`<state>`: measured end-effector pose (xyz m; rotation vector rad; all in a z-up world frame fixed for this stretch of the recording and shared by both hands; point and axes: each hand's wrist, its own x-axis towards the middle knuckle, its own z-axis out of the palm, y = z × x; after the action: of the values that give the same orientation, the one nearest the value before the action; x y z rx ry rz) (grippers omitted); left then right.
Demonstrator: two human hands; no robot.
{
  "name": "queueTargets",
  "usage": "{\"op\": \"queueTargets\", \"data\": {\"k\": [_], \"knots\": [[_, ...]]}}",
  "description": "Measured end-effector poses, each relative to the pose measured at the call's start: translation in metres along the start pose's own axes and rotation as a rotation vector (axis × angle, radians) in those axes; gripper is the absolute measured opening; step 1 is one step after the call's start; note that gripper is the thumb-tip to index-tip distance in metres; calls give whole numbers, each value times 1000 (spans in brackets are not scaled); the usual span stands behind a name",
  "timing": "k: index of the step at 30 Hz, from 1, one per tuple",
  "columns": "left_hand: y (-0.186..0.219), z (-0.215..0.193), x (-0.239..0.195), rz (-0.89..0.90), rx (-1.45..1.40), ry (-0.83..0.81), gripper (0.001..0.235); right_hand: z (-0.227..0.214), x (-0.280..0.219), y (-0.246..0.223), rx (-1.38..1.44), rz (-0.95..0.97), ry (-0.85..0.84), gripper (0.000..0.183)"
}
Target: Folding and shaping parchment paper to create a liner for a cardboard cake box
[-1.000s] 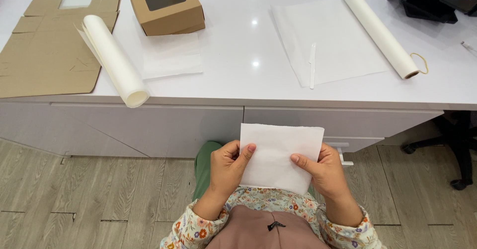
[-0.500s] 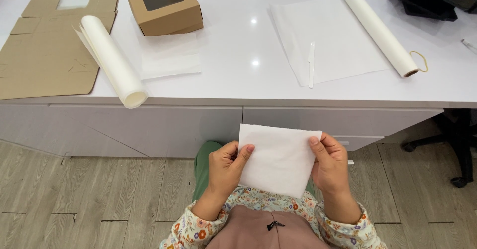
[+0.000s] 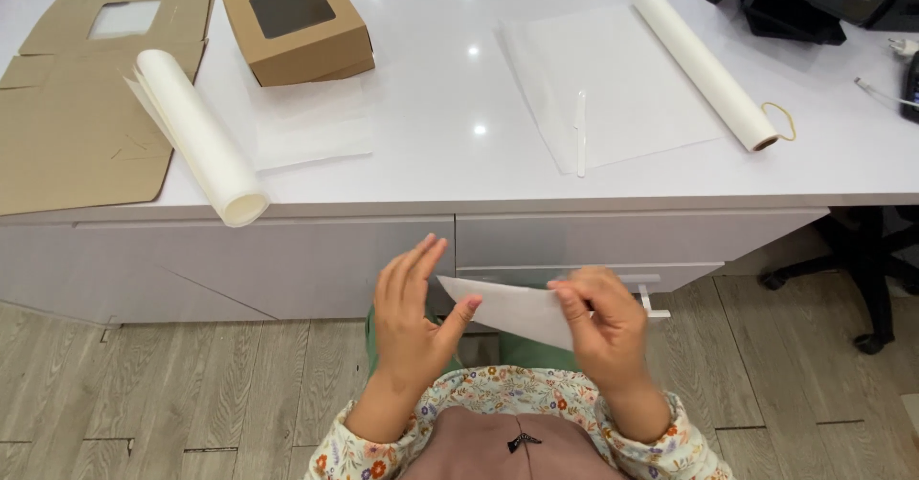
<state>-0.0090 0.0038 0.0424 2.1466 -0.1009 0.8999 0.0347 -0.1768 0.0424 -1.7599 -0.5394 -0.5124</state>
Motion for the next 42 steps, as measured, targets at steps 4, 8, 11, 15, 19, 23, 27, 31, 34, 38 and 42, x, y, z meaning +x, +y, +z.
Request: {"op": "queueTargets", "data": {"k": [4,8,11,15,19,23,27,31,34,38,42], "knots": [[25,-1,13,371,99,-120,13,6,6,-29,-103,-374,-209,12],[30,-1,15,373,79,-59,4,2,10,-37,-184,-466,-188,12],[35,-5,15,363,86,-47,4,0,10,-40,-197,-499,-191,9],[38,-10,15,340,105,-40,7,1,10,-42,-192,-469,-194,8],[43,-13,16,405,104,-12,4,3,12,-44,-164,-527,-246,7],[48,-17,19,433,147,-24,7,1,11,-44,-202,-549,-250,5],[47,-22,23,379,124,-33,10,-2,10,-41,-184,-520,-273,7],[35,-39,34,205,43,-30,11,-9,6,-24,-192,-411,-273,6],[19,-43,41,181,-67,-33,6,-13,-3,-4,-170,-176,-194,5],[19,-47,51,192,-28,-25,6,-29,6,8,-265,-42,-316,5],[35,-35,55,258,-72,-139,3,-20,27,-34,-201,-20,-363,21]]}}
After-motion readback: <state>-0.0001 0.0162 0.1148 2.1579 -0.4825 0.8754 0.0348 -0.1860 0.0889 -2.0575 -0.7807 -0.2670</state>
